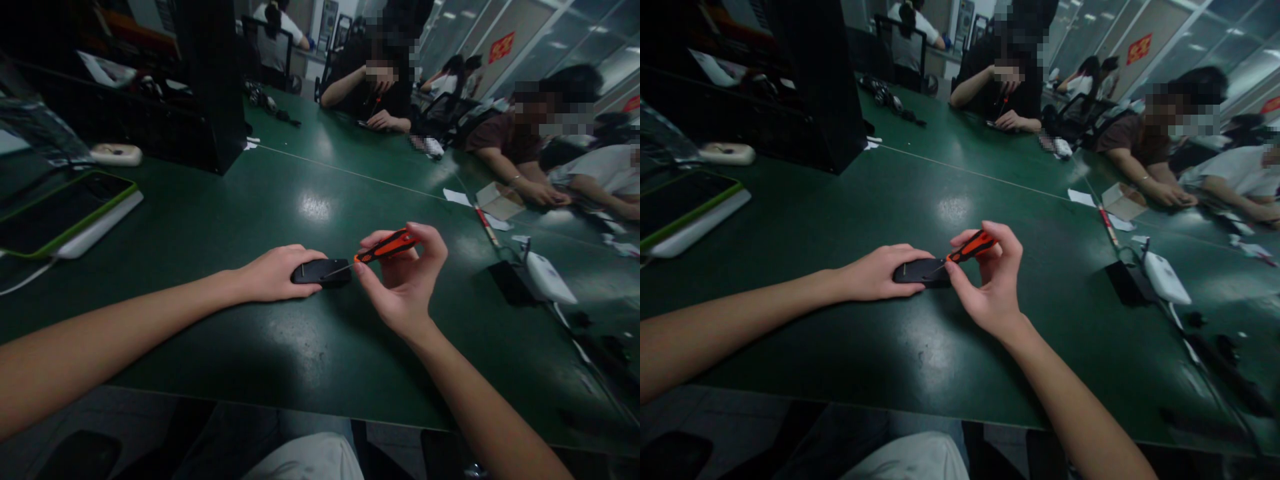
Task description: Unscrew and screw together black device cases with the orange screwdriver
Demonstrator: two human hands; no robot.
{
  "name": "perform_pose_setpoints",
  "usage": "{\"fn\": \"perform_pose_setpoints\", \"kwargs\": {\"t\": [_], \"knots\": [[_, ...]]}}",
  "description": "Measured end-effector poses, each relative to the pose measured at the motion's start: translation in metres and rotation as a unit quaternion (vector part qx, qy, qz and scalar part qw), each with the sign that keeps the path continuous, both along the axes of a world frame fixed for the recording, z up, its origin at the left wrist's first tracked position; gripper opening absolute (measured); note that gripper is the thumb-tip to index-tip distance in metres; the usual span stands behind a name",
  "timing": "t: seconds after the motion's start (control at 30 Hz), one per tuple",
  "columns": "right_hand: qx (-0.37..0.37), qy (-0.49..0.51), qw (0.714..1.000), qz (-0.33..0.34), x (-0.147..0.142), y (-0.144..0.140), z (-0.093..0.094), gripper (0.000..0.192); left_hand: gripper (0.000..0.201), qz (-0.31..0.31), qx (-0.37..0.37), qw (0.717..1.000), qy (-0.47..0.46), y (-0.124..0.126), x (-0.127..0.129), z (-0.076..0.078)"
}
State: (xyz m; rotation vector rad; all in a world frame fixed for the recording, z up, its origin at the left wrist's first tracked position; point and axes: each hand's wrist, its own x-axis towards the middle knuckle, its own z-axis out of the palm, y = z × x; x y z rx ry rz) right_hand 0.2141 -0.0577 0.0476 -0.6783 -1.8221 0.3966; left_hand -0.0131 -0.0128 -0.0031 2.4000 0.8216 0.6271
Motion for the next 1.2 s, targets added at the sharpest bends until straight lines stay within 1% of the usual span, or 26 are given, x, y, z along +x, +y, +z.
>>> {"fn": "perform_pose_setpoints", "kwargs": {"t": [0.1,0.2,0.37,0.43,0.5,0.63,0.7,0.8,0.9,1.07,1.2], "knots": [[-0.016,-0.01,1.0,0.002,0.0,-0.001,0.0,0.071,0.048,-0.004,0.001,1.0,-0.002,0.0,0.0,0.0],[0.0,-0.016,1.0,0.0,0.001,0.001,-0.002,0.074,0.049,-0.001,0.005,1.0,-0.002,0.0,0.0,-0.001],[0.001,-0.012,1.0,-0.02,0.0,0.003,-0.004,0.068,0.05,-0.005,0.005,1.0,-0.002,0.0,0.0,-0.001],[-0.001,-0.006,1.0,-0.023,0.002,0.004,-0.003,0.069,0.049,-0.007,0.011,1.0,-0.004,-0.001,-0.001,0.0],[0.006,0.011,0.999,-0.047,0.007,0.007,-0.002,0.072,0.047,-0.008,0.033,0.999,-0.005,-0.001,-0.003,0.002],[0.011,0.078,0.988,-0.134,0.021,0.021,-0.002,0.075,0.048,-0.001,0.094,0.995,-0.015,-0.002,-0.007,0.007],[0.004,0.096,0.984,-0.15,0.026,0.027,-0.004,0.073,0.051,0.01,0.112,0.993,-0.018,-0.003,-0.006,0.007],[0.001,0.08,0.988,-0.134,0.028,0.03,-0.009,0.072,0.049,0.03,0.119,0.992,-0.02,-0.004,-0.004,0.006],[0.01,0.048,0.992,-0.117,0.027,0.026,-0.01,0.073,0.046,0.045,0.111,0.993,-0.018,-0.005,-0.001,0.004],[-0.001,0.033,0.994,-0.107,0.023,0.019,-0.01,0.068,0.043,0.039,0.083,0.996,-0.017,-0.004,-0.001,0.002],[-0.005,0.009,0.994,-0.11,0.023,0.02,-0.013,0.065,0.041,0.038,0.077,0.996,-0.023,-0.004,-0.001,0.003]]}}
